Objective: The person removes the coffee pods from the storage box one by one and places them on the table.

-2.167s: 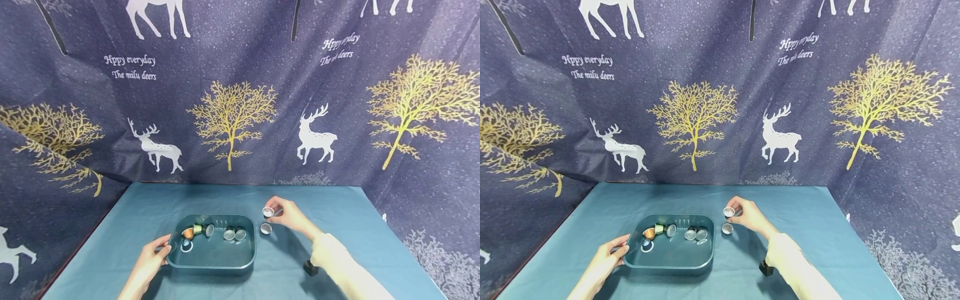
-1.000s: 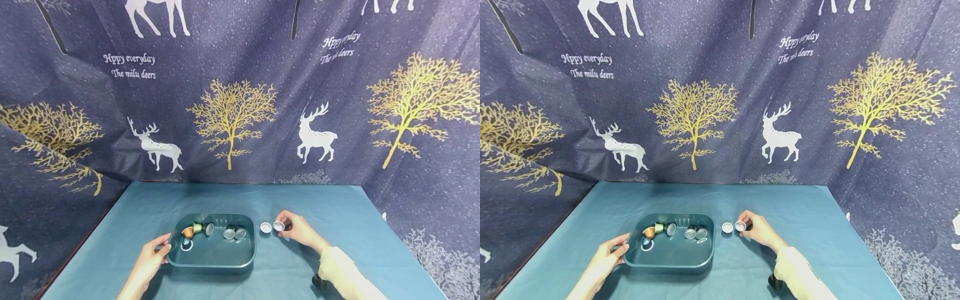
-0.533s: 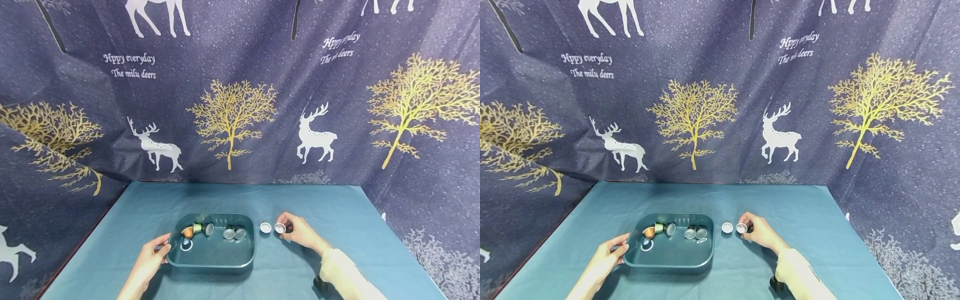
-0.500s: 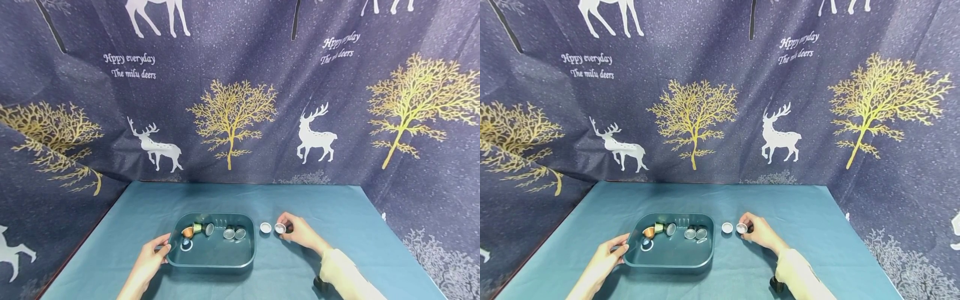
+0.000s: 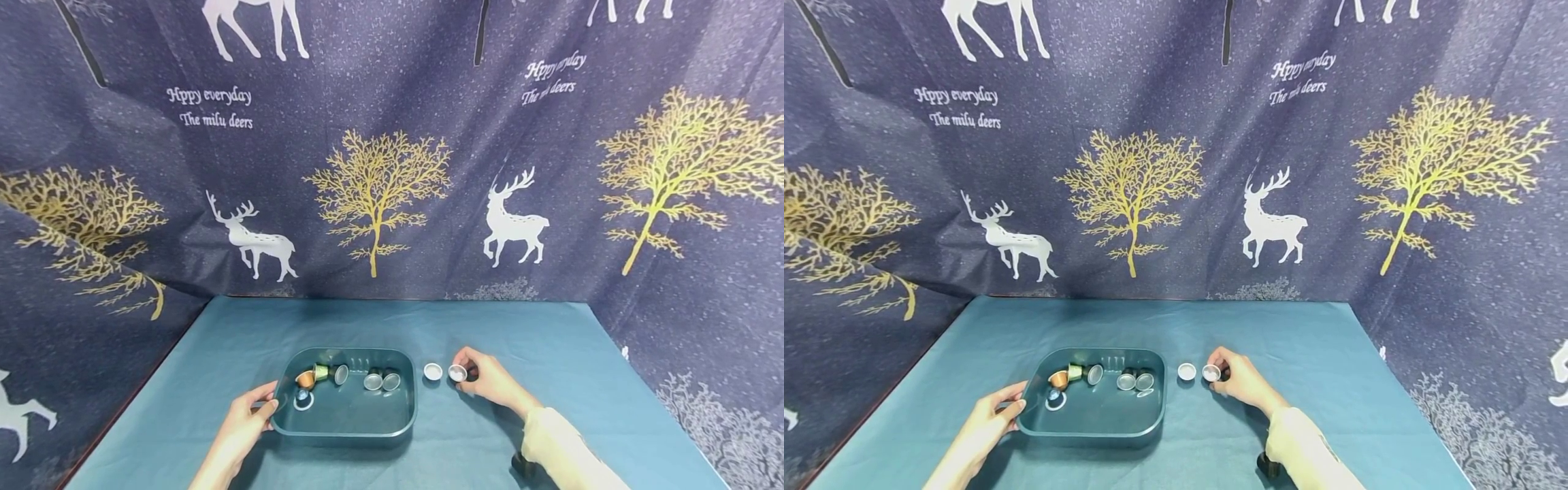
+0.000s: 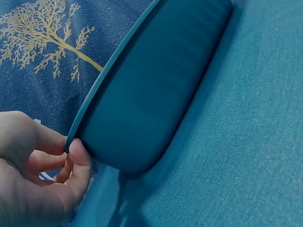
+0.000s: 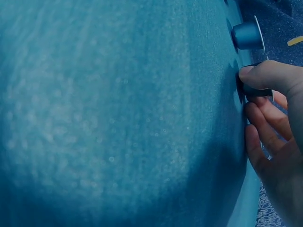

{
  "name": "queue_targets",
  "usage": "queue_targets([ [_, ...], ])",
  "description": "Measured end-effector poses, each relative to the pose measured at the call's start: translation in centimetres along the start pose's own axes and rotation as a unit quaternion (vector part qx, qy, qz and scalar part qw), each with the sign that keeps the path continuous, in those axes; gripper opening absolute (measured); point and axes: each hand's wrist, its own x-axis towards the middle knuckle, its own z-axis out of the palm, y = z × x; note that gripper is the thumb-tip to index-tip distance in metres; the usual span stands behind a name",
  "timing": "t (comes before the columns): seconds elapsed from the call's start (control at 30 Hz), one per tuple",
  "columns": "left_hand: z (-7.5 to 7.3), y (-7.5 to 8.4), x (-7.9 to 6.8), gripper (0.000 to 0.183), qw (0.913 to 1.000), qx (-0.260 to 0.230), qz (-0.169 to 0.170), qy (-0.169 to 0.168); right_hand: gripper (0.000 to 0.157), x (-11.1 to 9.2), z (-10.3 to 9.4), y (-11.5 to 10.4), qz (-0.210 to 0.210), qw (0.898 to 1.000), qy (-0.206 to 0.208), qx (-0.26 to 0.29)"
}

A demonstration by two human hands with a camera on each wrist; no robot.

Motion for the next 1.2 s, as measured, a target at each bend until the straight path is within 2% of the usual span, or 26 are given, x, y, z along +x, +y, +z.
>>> queue_targets([
  [0.6,-0.03,0.05,-0.05,0.046,1.0000,-0.005,-0.001,-0.005,0.035,0.16,-0.01,-0.03,-0.001,1.000,0.008,-0.008],
  [0.8,-0.06,-0.01,-0.11,0.046,1.0000,-0.003,0.001,-0.004,0.053,0.07,-0.18,0.08,-0.014,1.000,-0.002,-0.012],
  [0.97,-0.06,-0.01,-0.19,0.046,1.0000,0.000,0.001,-0.003,0.072,0.05,-0.31,0.00,-0.004,1.000,-0.015,-0.012],
  [1.2,0.03,0.07,-0.04,0.046,1.0000,0.001,-0.002,-0.002,0.080,0.07,-0.49,-0.03,0.010,0.999,-0.031,-0.001],
])
